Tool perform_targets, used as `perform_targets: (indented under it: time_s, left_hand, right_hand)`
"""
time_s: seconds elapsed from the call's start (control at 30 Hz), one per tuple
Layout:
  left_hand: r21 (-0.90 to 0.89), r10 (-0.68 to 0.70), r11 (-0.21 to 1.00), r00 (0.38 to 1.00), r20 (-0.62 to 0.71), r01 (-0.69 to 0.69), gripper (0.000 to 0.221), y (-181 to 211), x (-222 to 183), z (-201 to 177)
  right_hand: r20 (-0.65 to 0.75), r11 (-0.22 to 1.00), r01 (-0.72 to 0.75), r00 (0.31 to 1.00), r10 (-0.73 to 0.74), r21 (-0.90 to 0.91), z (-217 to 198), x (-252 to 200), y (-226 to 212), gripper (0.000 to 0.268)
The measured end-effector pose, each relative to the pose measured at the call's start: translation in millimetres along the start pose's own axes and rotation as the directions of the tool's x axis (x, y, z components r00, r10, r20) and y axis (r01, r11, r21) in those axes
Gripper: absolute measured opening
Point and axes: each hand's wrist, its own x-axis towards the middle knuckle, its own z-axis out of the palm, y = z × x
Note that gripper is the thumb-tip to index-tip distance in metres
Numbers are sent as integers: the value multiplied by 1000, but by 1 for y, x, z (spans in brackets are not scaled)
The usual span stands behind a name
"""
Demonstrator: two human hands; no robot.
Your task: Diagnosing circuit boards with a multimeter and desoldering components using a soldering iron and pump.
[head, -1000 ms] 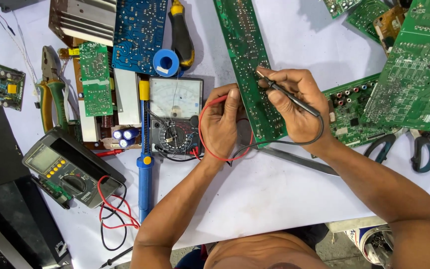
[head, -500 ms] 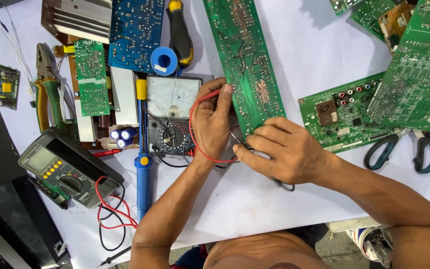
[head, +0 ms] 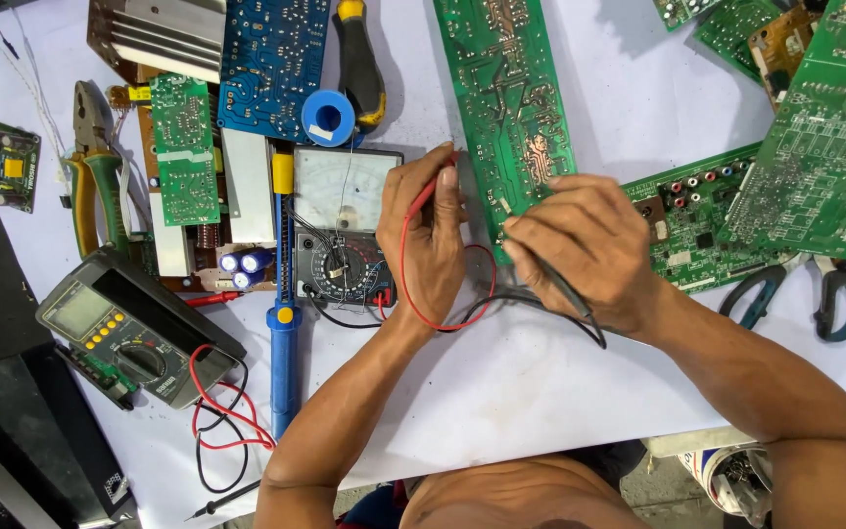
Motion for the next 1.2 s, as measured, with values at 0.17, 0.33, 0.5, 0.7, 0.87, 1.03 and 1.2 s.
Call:
perform_targets:
  time_s: [0.17, 0.33, 0.5, 0.7, 0.87, 1.03, 1.2]
  left_hand:
    - [-122, -120, 985, 993, 13, 121, 20, -6, -12, 4]
    - [-297, -153, 944, 988, -15, 142, 19, -2, -14, 8]
    - [-49, 11, 999, 1000, 22, -10, 11, -8, -7, 4]
    - [-173, -157, 971, 986, 52, 164, 17, -13, -8, 5]
    - [-212, -185, 957, 980, 72, 196, 15, -13, -9, 4]
    - [-257, -195, 942, 975, 103, 216, 14, -7, -9, 6]
    - [-254, -220, 940, 974, 62, 228, 13, -11, -11, 7]
  right_hand:
    - [-45, 993, -114, 992, 115, 26, 1, 1, 27, 12]
    - [-22, 987, -158, 987, 159, 33, 7, -8, 32, 12]
    - [1, 927, -299, 952, 307, 227, -3, -8, 32, 25]
    - [79, 881, -330, 943, 323, 339, -3, 2, 29, 13]
    - [79, 878, -336, 941, 329, 341, -3, 2, 30, 11]
    - [107, 871, -340, 940, 324, 355, -7, 9, 27, 11]
    - [107, 861, -335, 942, 319, 384, -10, 13, 26, 9]
